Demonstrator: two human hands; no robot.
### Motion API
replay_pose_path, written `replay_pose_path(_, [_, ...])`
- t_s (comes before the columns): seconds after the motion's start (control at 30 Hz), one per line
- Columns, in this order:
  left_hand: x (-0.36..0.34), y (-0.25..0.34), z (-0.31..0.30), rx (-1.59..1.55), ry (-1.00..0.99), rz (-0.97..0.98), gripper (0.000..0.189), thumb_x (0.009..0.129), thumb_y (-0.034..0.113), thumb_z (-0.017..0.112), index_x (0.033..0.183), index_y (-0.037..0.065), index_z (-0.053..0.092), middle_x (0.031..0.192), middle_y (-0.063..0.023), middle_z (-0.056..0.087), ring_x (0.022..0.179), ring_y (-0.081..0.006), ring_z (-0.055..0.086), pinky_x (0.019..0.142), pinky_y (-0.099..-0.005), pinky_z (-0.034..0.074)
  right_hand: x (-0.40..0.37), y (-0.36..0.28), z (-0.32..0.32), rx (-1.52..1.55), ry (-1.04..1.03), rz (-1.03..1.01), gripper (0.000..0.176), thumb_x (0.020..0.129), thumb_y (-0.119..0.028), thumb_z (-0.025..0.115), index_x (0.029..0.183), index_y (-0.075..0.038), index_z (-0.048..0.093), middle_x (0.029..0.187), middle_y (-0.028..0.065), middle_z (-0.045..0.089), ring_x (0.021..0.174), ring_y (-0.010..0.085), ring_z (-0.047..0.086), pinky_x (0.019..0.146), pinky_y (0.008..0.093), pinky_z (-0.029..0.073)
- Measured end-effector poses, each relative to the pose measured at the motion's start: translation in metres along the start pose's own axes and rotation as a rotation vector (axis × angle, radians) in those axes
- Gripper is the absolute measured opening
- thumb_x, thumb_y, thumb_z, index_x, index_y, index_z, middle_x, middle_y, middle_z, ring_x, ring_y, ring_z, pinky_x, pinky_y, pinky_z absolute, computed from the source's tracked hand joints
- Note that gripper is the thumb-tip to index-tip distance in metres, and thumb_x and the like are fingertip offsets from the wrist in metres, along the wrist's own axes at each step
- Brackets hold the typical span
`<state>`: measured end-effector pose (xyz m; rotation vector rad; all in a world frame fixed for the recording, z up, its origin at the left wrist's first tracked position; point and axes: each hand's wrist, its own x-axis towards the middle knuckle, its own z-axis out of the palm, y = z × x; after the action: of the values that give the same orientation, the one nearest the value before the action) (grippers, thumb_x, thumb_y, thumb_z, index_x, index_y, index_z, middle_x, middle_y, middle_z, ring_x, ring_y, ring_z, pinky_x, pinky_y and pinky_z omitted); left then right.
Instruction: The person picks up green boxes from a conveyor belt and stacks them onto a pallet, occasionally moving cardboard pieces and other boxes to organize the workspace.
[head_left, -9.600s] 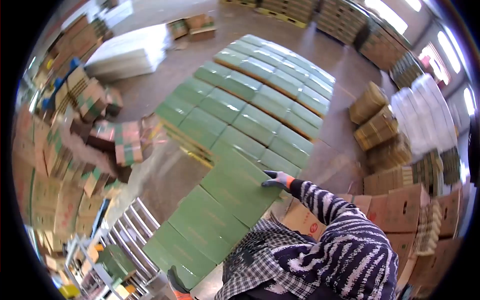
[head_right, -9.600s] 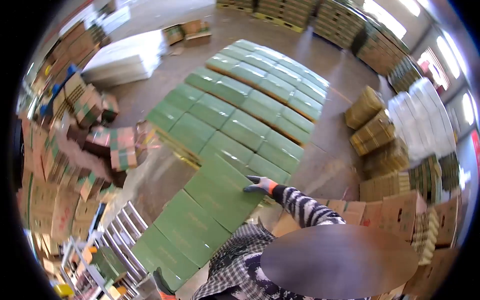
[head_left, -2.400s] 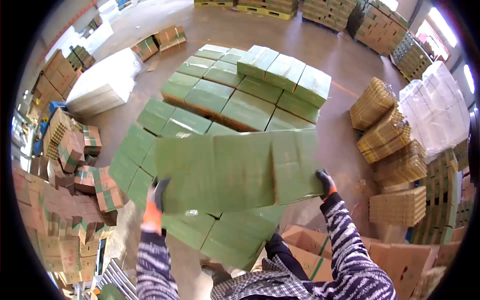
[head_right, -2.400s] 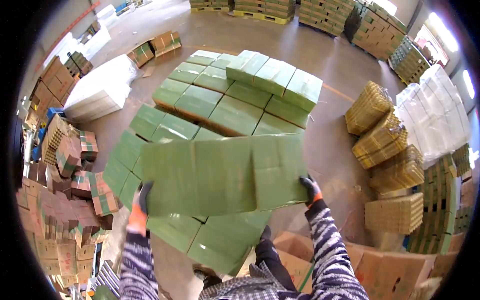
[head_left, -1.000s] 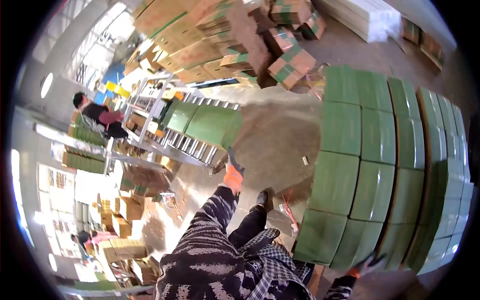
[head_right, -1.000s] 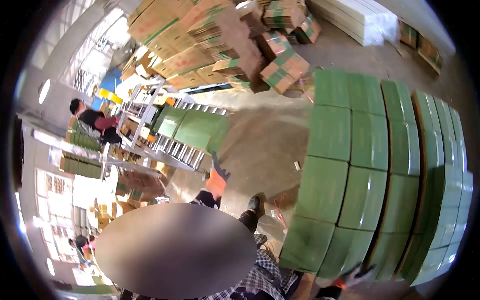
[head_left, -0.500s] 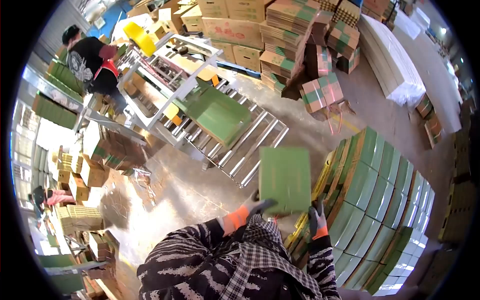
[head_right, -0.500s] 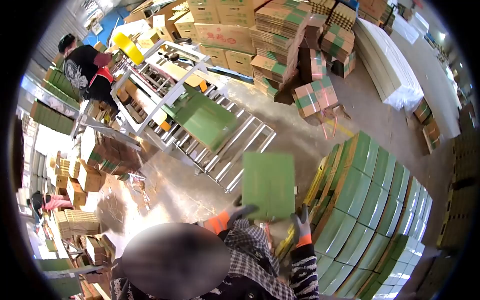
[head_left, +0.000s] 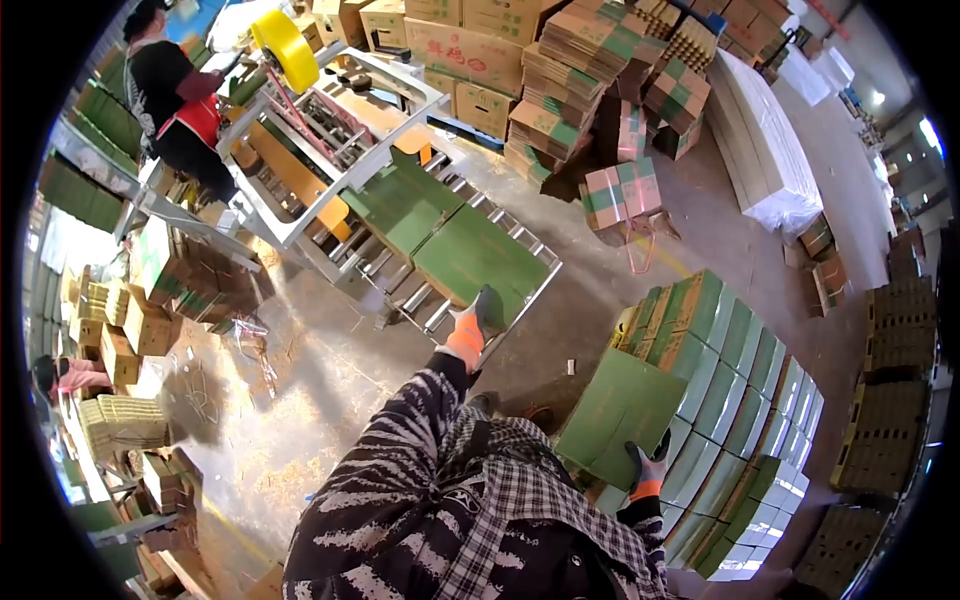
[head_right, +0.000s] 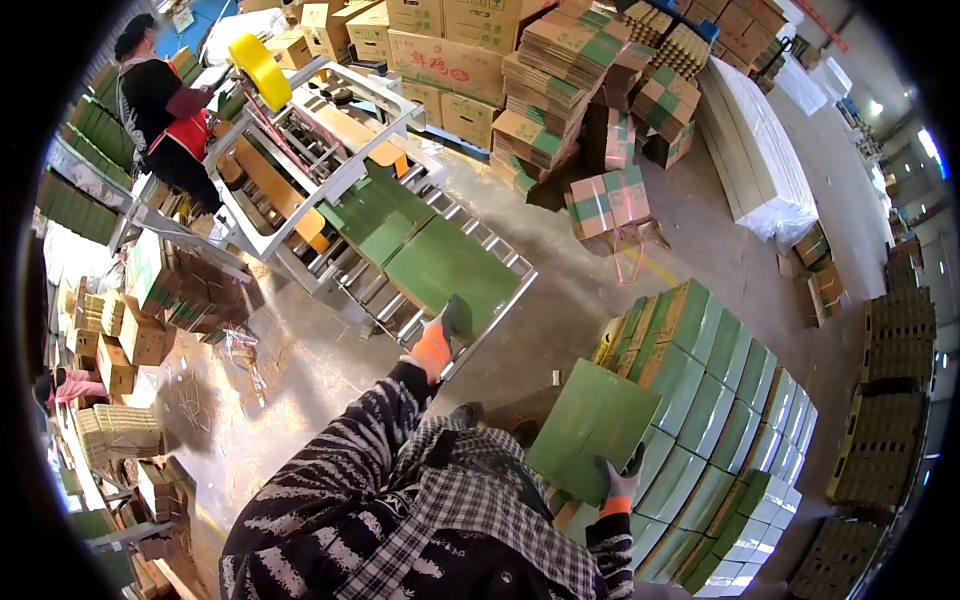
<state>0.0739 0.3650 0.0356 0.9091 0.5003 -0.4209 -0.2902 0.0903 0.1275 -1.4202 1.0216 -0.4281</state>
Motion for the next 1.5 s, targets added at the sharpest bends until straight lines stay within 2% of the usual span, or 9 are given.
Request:
replay_pose_path(0.17, [-0.051, 0.017, 0.054, -0.226, 0.183, 0.119, 0.063, 0.066, -0.001, 0.077, 0.119, 0.005, 0.044, 0.102, -0.0111, 0.061, 0.084, -0.0232, 0.063, 0.066, -0.0371, 0.054, 0.025, -0.017, -0.028, -0.188, 0.005, -0.082, 0.094, 0.061, 0.001, 0.080, 0.140, -0.004, 0.030, 0.135, 0.0125, 0.043, 0.118, 0.0221, 0.047, 0.096, 0.0324, 0.043])
replay_pose_path(0.2, [-0.043, 0.006, 0.050, -0.162, 0.298, 0.203, 0.062, 0.066, -0.003, 0.076, 0.118, 0.005, 0.044, 0.097, -0.0121, 0.061, 0.084, -0.0243, 0.063, 0.066, -0.0390, 0.055, 0.033, -0.021, -0.028, -0.270, 0.010, -0.200, 0.095, 0.060, -0.004, 0.082, 0.139, -0.003, 0.031, 0.135, 0.0142, 0.043, 0.119, 0.0234, 0.047, 0.097, 0.0324, 0.042])
replay_pose_path(0.37, [-0.058, -0.010, -0.025, -0.075, 0.090, 0.191, 0.056, 0.072, 0.000, 0.072, 0.119, 0.008, 0.044, 0.095, -0.0133, 0.063, 0.079, -0.0258, 0.064, 0.067, -0.0352, 0.055, 0.067, -0.059, -0.033, -0.291, -0.099, -0.260, 0.096, 0.056, -0.005, 0.084, 0.136, 0.003, 0.033, 0.138, 0.0141, 0.040, 0.125, 0.0217, 0.041, 0.103, 0.0313, 0.035])
replay_pose_path(0.57, [-0.168, 0.030, -0.072, -0.157, 0.226, 0.253, 0.076, 0.075, 0.004, 0.069, 0.134, 0.016, 0.024, 0.103, -0.0121, 0.061, 0.091, -0.0229, 0.062, 0.079, -0.0357, 0.051, 0.169, -0.067, -0.025, -0.442, -0.268, -0.406, 0.092, 0.052, -0.010, 0.088, 0.129, 0.006, 0.042, 0.130, 0.0142, 0.049, 0.119, 0.0222, 0.047, 0.101, 0.0317, 0.037])
replay_pose_path(0.73, [-0.170, 0.054, -0.098, -0.079, 0.323, 0.463, 0.041, 0.082, 0.013, 0.062, 0.120, 0.011, 0.048, 0.103, -0.0049, 0.057, 0.092, -0.0180, 0.056, 0.082, -0.0320, 0.047, 0.223, -0.142, 0.090, -0.452, -0.426, -0.500, 0.088, 0.053, -0.013, 0.088, 0.128, 0.003, 0.045, 0.126, 0.0118, 0.054, 0.112, 0.0193, 0.051, 0.096, 0.0298, 0.041])
replay_pose_path(0.93, [-0.124, 0.081, -0.124, -0.124, 0.414, 0.508, 0.042, 0.083, 0.013, 0.061, 0.122, 0.012, 0.048, 0.106, -0.0049, 0.057, 0.097, -0.0183, 0.055, 0.085, -0.0327, 0.046, 0.255, -0.238, 0.280, -0.585, -0.567, -0.520, 0.081, 0.058, -0.024, 0.086, 0.127, -0.002, 0.050, 0.118, 0.0122, 0.058, 0.099, 0.0197, 0.057, 0.086, 0.0304, 0.047])
replay_pose_path(1.1, [-0.098, 0.100, -0.124, -0.249, 0.380, 0.488, 0.055, 0.081, 0.010, 0.065, 0.128, 0.016, 0.039, 0.107, -0.0080, 0.057, 0.095, -0.0197, 0.057, 0.080, -0.0333, 0.049, 0.289, -0.265, 0.417, -0.617, -0.655, -0.473, 0.086, 0.055, -0.026, 0.087, 0.129, -0.004, 0.049, 0.121, 0.0125, 0.057, 0.104, 0.0196, 0.056, 0.089, 0.0304, 0.045])
replay_pose_path(1.33, [-0.088, 0.093, -0.123, -0.046, 0.386, 0.365, 0.055, 0.083, 0.015, 0.062, 0.133, 0.011, 0.040, 0.116, -0.0058, 0.054, 0.103, -0.0196, 0.054, 0.090, -0.0317, 0.044, 0.344, -0.213, 0.467, -0.667, -0.800, -0.482, 0.092, 0.056, -0.047, 0.082, 0.130, -0.004, 0.048, 0.125, 0.0145, 0.055, 0.113, 0.0231, 0.053, 0.095, 0.0327, 0.041])
replay_pose_path(1.5, [-0.106, 0.097, -0.130, 0.156, 0.301, 0.246, 0.057, 0.082, 0.015, 0.061, 0.134, 0.009, 0.039, 0.113, -0.0060, 0.055, 0.100, -0.0189, 0.055, 0.086, -0.0310, 0.046, 0.359, -0.112, 0.367, -0.212, -0.982, 0.018, 0.064, 0.073, -0.021, 0.074, 0.129, -0.005, 0.049, 0.116, 0.0090, 0.059, 0.103, 0.0195, 0.058, 0.087, 0.0315, 0.047])
